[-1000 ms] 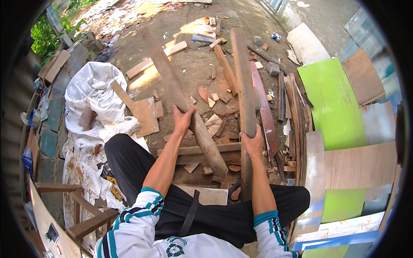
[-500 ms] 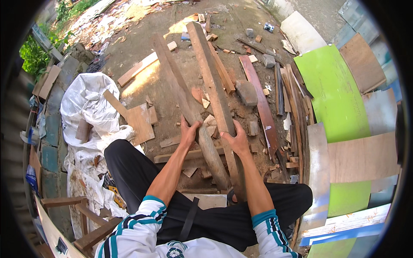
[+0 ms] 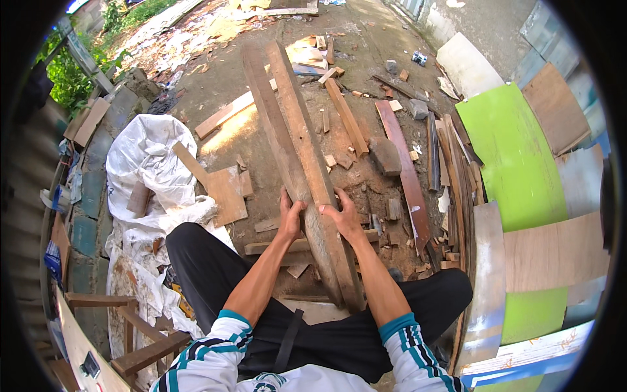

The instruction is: The person sits on the ground and uses a hammer to repeatedly strike a wooden plank, breaking it into smaller pieces. The person then picks up a long curved piece of wood and examines it.

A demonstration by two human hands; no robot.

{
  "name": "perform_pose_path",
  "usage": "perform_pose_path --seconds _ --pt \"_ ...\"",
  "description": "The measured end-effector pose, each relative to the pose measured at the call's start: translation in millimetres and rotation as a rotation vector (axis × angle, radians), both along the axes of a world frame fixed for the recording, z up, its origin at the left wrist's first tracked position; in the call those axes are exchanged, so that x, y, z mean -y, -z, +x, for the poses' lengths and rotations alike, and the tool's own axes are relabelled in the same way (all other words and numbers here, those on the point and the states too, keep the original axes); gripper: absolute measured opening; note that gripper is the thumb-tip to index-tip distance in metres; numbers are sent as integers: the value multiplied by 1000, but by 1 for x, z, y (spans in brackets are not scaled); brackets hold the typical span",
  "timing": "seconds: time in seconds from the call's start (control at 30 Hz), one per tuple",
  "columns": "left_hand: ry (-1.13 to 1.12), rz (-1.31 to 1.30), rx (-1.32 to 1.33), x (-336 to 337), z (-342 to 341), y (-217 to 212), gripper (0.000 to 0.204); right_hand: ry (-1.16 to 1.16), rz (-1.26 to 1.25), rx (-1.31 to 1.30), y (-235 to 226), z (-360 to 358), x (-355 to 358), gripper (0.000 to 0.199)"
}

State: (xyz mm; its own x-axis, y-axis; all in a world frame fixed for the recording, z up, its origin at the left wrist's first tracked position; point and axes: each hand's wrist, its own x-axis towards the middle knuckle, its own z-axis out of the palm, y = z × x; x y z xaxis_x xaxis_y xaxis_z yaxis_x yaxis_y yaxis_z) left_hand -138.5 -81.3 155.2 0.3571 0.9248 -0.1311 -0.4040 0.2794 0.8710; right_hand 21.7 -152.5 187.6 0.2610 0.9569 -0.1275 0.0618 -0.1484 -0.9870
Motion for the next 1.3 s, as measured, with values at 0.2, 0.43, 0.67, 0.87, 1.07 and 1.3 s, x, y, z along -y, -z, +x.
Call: perform_pose_path --seconds 0.2,0.43,0.67,0.87,1.07,1.3 --pt "39 -85 -39 -3 -8 -28 82 -81 80 -162 -15 -4 -4 69" --pt "-16 -167 -59 -2 -15 -44 83 -151 120 -273 -26 -16 -15 69" --pt "19 -128 -86 -8 -21 -54 89 -173 122 -337 -19 -19 -20 67" --pt "48 -117 -163 -12 -23 -59 84 -182 118 -329 -17 -19 -21 67" --pt "112 -69 -214 -15 -28 -67 92 -195 140 -301 -23 -18 -20 67" --pt "144 -66 -224 -20 -32 -69 110 -197 149 -336 -29 -21 -20 73"
